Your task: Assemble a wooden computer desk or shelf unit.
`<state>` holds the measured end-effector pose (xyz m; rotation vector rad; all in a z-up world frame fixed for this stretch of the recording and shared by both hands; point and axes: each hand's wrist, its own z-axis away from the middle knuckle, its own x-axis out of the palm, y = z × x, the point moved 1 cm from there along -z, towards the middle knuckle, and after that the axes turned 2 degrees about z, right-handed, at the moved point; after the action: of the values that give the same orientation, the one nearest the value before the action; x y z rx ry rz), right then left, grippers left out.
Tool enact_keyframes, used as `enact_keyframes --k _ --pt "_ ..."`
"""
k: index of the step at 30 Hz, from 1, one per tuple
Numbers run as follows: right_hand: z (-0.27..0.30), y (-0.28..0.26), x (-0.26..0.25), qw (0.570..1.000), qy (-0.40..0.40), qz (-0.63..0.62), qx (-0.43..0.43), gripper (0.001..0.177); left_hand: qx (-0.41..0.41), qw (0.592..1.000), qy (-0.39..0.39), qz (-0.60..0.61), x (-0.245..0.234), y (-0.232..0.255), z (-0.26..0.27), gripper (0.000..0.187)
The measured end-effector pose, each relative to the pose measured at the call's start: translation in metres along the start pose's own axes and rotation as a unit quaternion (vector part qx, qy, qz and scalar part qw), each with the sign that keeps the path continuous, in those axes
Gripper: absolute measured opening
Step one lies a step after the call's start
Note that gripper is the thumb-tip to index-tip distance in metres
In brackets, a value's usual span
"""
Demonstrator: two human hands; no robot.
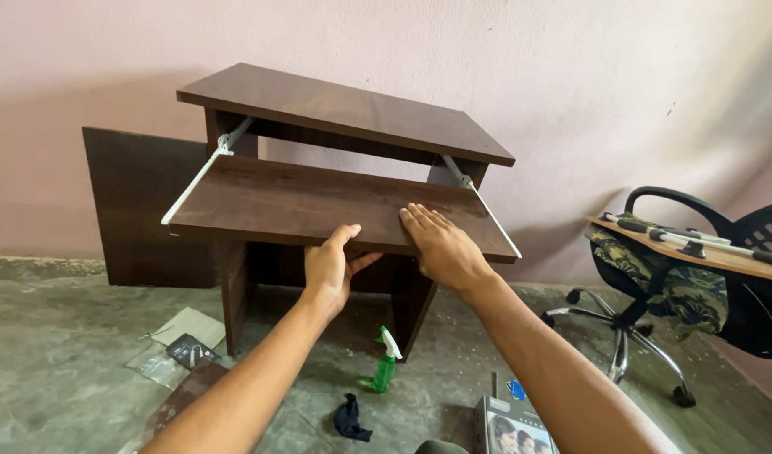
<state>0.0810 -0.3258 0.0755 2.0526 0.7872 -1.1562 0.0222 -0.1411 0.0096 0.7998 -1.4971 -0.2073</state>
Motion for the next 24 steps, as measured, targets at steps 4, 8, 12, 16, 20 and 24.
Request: enact_keyframes --k 4,8,12,16,20,24 --pt "-0.002 -0.005 0.0 1.0 0.002 -0.002 0.006 0.086 -0.002 1.0 -0.005 -0.007 -0.004 0.003 -0.007 0.025" --pt "-0.008 -0.012 0.001 1.0 -0.006 0.009 0.019 0.084 -0.013 1.0 0.001 -0.015 -0.007 0.011 -0.009 0.026" --pt "-0.011 -0.005 0.005 1.0 -0.002 0.024 0.015 0.082 -0.017 1.0 -0.004 -0.019 -0.005 0.013 -0.014 0.027" --pt "-0.014 -0.012 0.0 0.999 -0.012 0.023 0.021 0.083 -0.02 1.0 0.005 -0.02 -0.004 0.016 -0.015 0.027" --pt "-0.018 -0.012 0.003 0.999 -0.015 0.032 0.019 0.079 -0.021 0.999 0.014 -0.028 -0.004 0.02 -0.016 0.029" --pt "-0.022 -0.009 0.005 0.999 -0.027 0.044 0.008 0.078 -0.021 0.999 0.025 -0.031 -0.003 0.022 -0.018 0.028"
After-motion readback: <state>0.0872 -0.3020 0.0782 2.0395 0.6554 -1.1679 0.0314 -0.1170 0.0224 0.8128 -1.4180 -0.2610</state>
